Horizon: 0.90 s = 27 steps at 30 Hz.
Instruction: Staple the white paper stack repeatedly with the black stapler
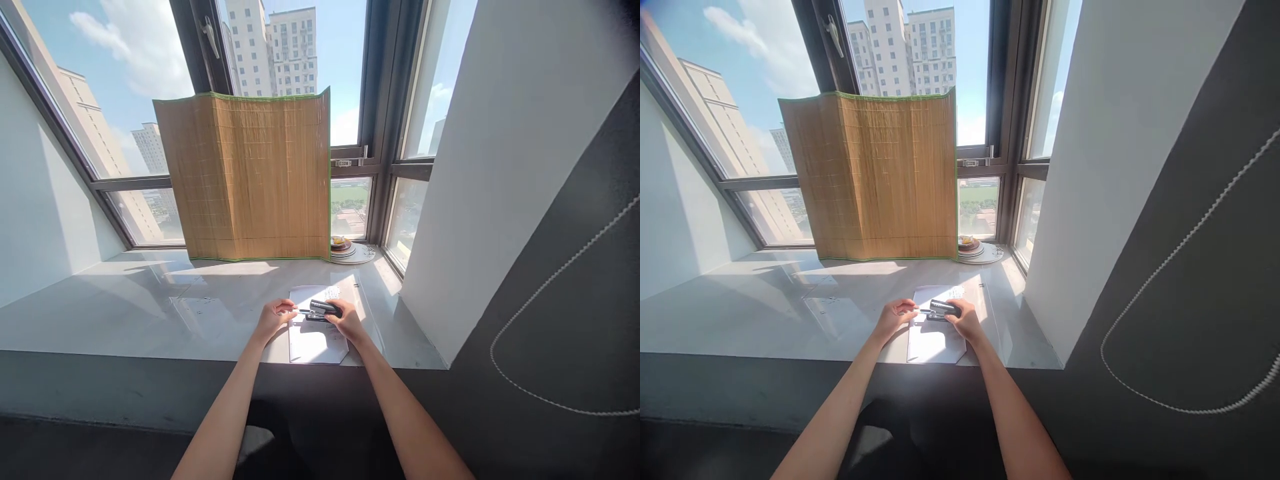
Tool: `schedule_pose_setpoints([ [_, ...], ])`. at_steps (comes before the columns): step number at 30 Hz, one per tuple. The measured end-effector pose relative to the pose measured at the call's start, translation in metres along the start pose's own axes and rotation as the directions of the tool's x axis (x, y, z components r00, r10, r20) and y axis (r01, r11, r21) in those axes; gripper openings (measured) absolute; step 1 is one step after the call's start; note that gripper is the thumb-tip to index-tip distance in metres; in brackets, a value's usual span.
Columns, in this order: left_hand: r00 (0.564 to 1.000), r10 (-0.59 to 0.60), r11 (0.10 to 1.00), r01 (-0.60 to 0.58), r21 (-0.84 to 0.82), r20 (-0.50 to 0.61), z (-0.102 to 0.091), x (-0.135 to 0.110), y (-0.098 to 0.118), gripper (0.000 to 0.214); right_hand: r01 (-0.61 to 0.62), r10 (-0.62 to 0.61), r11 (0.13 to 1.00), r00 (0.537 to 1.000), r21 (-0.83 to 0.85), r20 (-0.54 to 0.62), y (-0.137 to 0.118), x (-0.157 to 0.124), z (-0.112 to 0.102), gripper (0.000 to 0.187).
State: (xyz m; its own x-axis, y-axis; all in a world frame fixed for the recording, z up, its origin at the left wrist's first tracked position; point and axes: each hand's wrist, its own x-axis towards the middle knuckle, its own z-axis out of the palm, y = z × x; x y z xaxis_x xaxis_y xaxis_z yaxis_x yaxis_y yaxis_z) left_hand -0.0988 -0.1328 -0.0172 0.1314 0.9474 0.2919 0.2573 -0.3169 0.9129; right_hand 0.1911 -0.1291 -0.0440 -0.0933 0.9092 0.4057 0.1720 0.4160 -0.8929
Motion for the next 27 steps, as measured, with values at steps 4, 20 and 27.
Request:
schedule_pose_setpoints([
  [4, 0.998, -0.010, 1.000, 0.008, -0.028, -0.058, 0.000, 0.000, 0.003, 0.034, -0.039, 0.039, 0.998, 0.999, 0.059, -0.002, 0.000, 0.000, -0.002, 0.041],
  [20, 0.961, 0.118, 0.981, -0.152, 0.122, 0.251, 0.009, -0.004, 0.013, 0.038, 0.170, -0.149, 0.985, 0.931, -0.034, 0.333, -0.028, -0.010, 0.001, 0.029],
  [27, 0.972, 0.209, 0.958, -0.226, 0.176, 0.110, 0.005, -0.005, 0.017, 0.020, 0.059, -0.061, 0.998, 0.997, 0.037, 0.056, -0.023, -0.010, -0.005, 0.036],
])
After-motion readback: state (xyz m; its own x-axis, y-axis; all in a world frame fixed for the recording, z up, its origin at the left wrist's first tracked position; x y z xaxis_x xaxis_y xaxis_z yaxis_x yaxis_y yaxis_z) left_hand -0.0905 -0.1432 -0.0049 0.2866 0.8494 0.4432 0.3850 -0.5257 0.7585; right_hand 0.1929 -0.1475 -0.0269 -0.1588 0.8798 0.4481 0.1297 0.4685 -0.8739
